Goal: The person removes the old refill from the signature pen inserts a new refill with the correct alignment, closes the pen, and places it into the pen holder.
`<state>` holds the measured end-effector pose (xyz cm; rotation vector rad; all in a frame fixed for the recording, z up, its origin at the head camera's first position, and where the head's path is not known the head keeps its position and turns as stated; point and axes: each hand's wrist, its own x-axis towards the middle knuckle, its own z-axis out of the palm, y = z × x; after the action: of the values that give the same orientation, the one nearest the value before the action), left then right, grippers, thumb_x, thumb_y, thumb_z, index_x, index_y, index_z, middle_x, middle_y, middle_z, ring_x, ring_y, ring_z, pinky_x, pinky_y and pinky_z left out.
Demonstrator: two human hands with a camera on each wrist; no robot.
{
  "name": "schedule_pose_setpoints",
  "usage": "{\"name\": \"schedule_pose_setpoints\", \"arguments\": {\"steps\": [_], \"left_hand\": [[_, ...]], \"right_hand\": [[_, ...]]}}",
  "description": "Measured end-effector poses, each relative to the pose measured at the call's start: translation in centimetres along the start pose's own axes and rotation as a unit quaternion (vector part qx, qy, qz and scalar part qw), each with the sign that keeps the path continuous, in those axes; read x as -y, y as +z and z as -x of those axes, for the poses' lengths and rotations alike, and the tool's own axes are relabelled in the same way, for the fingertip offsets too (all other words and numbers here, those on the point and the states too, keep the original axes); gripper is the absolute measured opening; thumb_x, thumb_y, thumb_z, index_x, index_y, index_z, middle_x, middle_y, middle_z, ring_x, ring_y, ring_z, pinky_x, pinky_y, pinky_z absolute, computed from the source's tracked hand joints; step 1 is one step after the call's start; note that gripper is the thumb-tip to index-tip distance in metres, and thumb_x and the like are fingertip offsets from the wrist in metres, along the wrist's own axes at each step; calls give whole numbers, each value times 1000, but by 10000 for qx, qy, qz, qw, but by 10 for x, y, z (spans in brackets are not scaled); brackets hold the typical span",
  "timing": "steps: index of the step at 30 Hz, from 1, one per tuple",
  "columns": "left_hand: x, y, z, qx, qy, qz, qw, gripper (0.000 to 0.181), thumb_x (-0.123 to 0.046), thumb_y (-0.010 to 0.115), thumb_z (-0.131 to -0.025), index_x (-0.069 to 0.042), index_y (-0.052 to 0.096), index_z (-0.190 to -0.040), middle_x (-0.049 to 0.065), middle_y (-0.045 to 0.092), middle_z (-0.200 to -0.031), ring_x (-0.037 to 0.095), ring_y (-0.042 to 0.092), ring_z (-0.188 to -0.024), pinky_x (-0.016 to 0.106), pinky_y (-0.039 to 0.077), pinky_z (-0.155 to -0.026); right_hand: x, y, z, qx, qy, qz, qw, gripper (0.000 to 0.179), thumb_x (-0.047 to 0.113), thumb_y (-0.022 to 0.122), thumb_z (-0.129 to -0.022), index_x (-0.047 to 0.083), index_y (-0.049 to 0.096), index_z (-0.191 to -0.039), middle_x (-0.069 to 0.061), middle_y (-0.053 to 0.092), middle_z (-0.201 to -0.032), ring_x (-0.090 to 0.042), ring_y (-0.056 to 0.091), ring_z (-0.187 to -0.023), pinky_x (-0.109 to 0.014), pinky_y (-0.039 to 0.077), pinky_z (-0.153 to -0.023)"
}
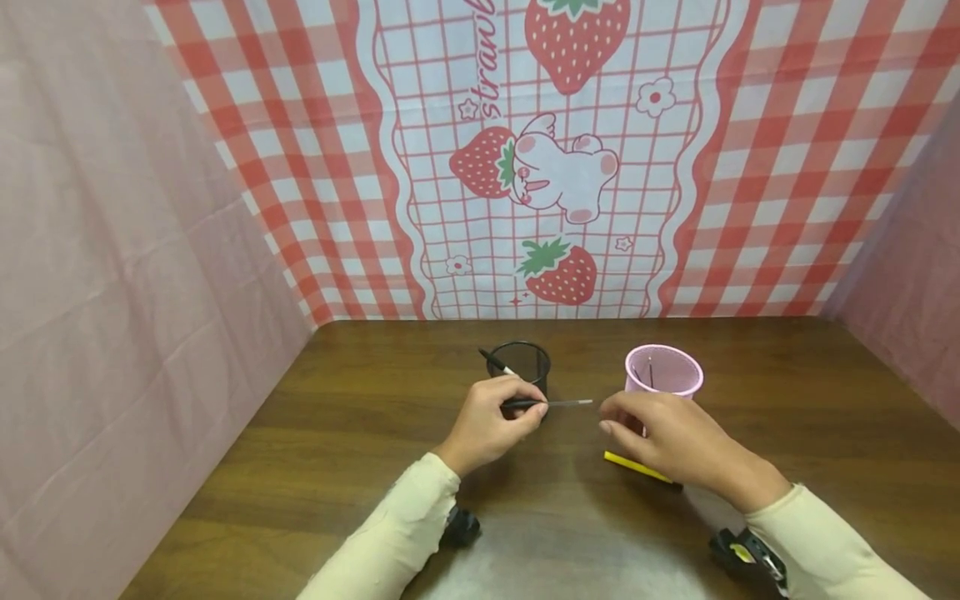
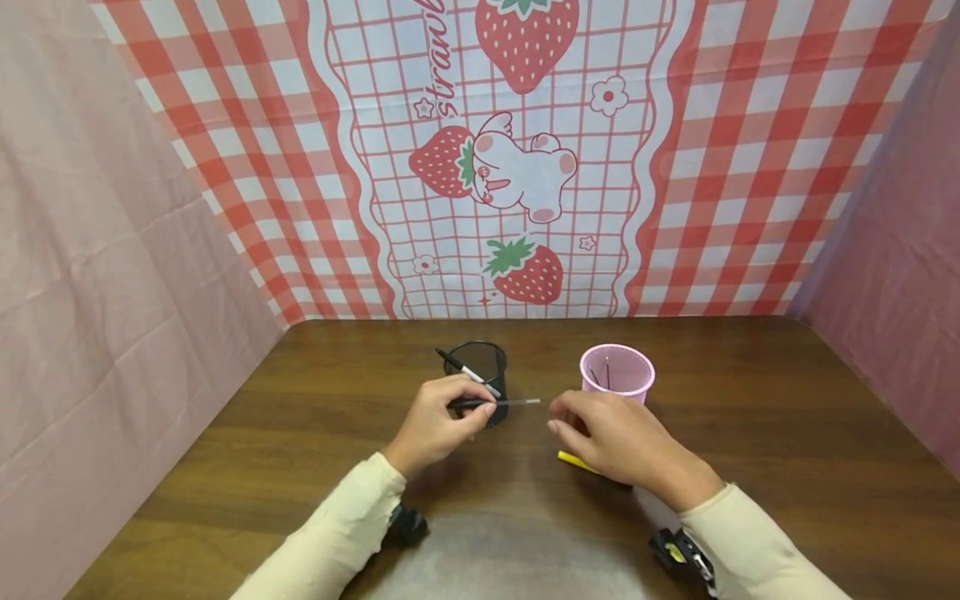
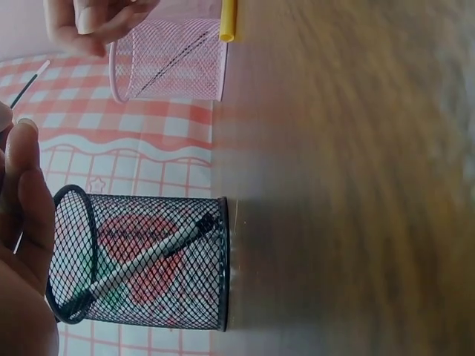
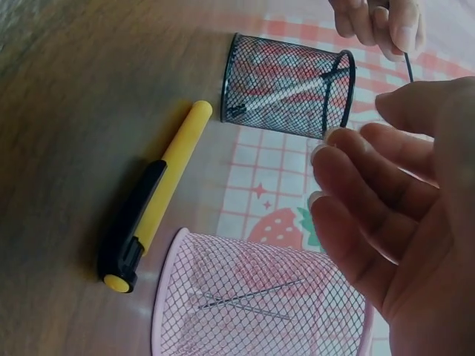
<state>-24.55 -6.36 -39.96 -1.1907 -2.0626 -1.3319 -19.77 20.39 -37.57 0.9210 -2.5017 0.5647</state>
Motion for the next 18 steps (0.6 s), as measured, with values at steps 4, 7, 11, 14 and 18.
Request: {"name": "schedule_pose_setpoints", "arguments": {"steps": [4, 7, 11, 14, 18], "left_hand": [[-2, 2, 0, -2, 24, 27, 10000, 6, -8, 75, -88, -11, 75, -94, -3, 67, -81, 4, 56, -70, 25, 53, -59], [-2, 2, 0, 74, 93, -44, 9999, 7, -8, 75, -88, -10, 75, -94, -3, 66, -79, 5, 57, -69, 23, 53, -59], [-2, 2, -1, 199, 160, -145, 9996, 5, -8, 74, -89, -11, 74, -94, -5, 65, -77, 5, 57, -68, 22, 52, -59], [-3, 0, -1, 252, 163, -164, 9994, 5, -9, 73, -89, -11, 74, -93, -6, 64, -77, 3, 56, -68, 23, 52, -59], [-4, 1, -1, 338, 153, -131, 9992, 4, -9, 73, -90, -11, 73, -93, -7, 65, -80, 1, 56, -70, 23, 53, -61]], "right_hand": [[1, -1, -1, -8, 23, -228, 9997, 19, 18, 78, -88, 16, 72, -106, 26, 57, -76, 8, 53, -67, -22, 48, -58], [2, -1, -3, -11, -18, -279, 9996, 22, 18, 78, -88, 15, 71, -109, 26, 55, -75, 8, 52, -66, -21, 48, -57], [3, -2, -4, -28, -53, -313, 9995, 23, 18, 78, -88, 14, 71, -110, 26, 55, -74, 8, 51, -64, -20, 47, -56], [5, -2, -4, -74, -97, -322, 9994, 22, 18, 78, -88, 15, 71, -108, 26, 55, -74, 8, 52, -65, -20, 47, -56], [7, -3, -3, -152, -218, -294, 9992, 21, 18, 78, -87, 16, 71, -107, 26, 56, -76, 8, 52, -66, -19, 47, -57]]}}
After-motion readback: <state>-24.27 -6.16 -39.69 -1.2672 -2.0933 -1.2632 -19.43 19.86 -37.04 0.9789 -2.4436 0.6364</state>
